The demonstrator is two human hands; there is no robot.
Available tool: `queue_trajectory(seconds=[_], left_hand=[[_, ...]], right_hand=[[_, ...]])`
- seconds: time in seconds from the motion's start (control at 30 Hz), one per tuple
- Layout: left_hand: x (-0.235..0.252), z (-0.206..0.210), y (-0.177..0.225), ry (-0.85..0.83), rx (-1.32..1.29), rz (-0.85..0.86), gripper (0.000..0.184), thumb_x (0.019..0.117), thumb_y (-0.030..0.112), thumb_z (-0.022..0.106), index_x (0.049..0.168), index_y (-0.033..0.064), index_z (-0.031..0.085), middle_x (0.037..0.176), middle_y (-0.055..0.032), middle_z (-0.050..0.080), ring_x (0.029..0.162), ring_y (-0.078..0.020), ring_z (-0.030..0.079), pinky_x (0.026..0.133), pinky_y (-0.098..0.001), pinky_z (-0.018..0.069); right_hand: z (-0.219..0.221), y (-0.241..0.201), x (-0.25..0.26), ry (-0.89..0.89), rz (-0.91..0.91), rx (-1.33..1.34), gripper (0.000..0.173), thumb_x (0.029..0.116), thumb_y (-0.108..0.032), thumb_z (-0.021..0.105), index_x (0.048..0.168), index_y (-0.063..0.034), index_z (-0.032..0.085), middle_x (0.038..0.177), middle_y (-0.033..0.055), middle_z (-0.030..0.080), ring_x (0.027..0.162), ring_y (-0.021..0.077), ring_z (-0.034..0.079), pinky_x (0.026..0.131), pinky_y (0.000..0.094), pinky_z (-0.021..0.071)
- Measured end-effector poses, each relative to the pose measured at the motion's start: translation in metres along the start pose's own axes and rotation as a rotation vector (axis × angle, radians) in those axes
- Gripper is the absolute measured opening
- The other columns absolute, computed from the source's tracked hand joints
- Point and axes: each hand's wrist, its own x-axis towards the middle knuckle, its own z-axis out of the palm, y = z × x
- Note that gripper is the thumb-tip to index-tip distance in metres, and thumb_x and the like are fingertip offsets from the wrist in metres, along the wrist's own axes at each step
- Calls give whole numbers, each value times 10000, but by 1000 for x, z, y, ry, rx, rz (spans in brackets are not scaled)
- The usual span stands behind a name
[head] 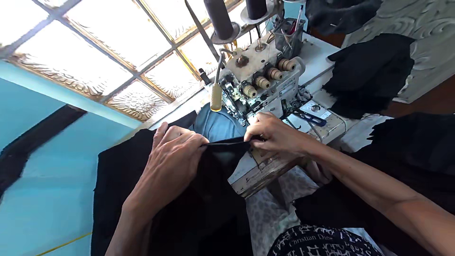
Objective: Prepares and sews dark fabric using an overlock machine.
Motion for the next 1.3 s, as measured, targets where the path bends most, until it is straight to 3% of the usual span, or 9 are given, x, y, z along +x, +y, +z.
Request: queue_trajectory(seconds=[0.13,0.23,0.4,0.6,0.7,0.8,0.97,1.1,1.3], left_hand=[[4,6,3,-17,-40,-33,329,998,198,448,961,29,728,916,-123,696,1020,-362,656,1054,-692,339],[7,5,12,-51,-97,-11,320,996,205,449,960,41,722,837,-84,679,918,-298,689,1045,-722,344],[6,1,27,-81,-223,14,266,977,218,481,922,104,715,707,47,600,736,-90,633,1047,-610,400],[3,1,26,-84,-221,10,268,956,351,572,828,155,701,638,99,574,651,-27,610,1028,-513,460],[-2,-3,11,-73,-207,7,378,965,479,578,790,166,697,633,94,586,656,-49,626,998,-548,478],[-7,-13,-2,-72,-216,-6,363,990,415,514,798,170,701,686,99,610,720,-31,636,1032,-524,465],[-3,-17,3,-17,-187,-17,280,915,261,503,849,119,735,745,51,646,791,-98,644,1003,-497,460],[5,-13,21,80,-123,1,251,927,229,557,807,82,722,745,-26,665,780,-183,643,931,-485,454],[15,3,37,79,-105,35,256,937,251,602,753,96,691,682,2,603,728,-188,595,782,-408,470]], right_hand=[[2,10,15,35,-16,87,96,895,-176,722,913,-110,788,847,23,736,913,231,642,898,493,422],[0,4,23,6,-59,201,114,896,-166,728,879,-67,781,798,46,720,866,205,650,887,470,422],[-3,-6,21,-32,-87,410,98,894,-73,729,861,18,714,752,74,679,695,87,634,644,245,496],[-8,-11,18,-83,23,415,110,876,-59,747,825,9,677,699,43,634,630,61,581,580,229,447],[-10,-10,16,-113,60,423,89,898,-31,730,941,23,673,771,65,672,692,82,634,655,249,516],[-7,-5,11,-119,-30,362,212,929,-16,682,1131,40,711,799,84,685,692,99,614,678,252,512],[-8,-3,3,-111,-73,316,153,933,1,616,987,31,755,850,116,702,800,151,660,742,282,518],[-16,-12,-10,-158,-24,294,128,892,0,623,944,7,740,803,69,696,735,107,649,696,272,534],[-12,-27,-29,-99,-14,149,122,924,-110,659,894,-32,748,740,42,700,744,130,676,915,377,517]])
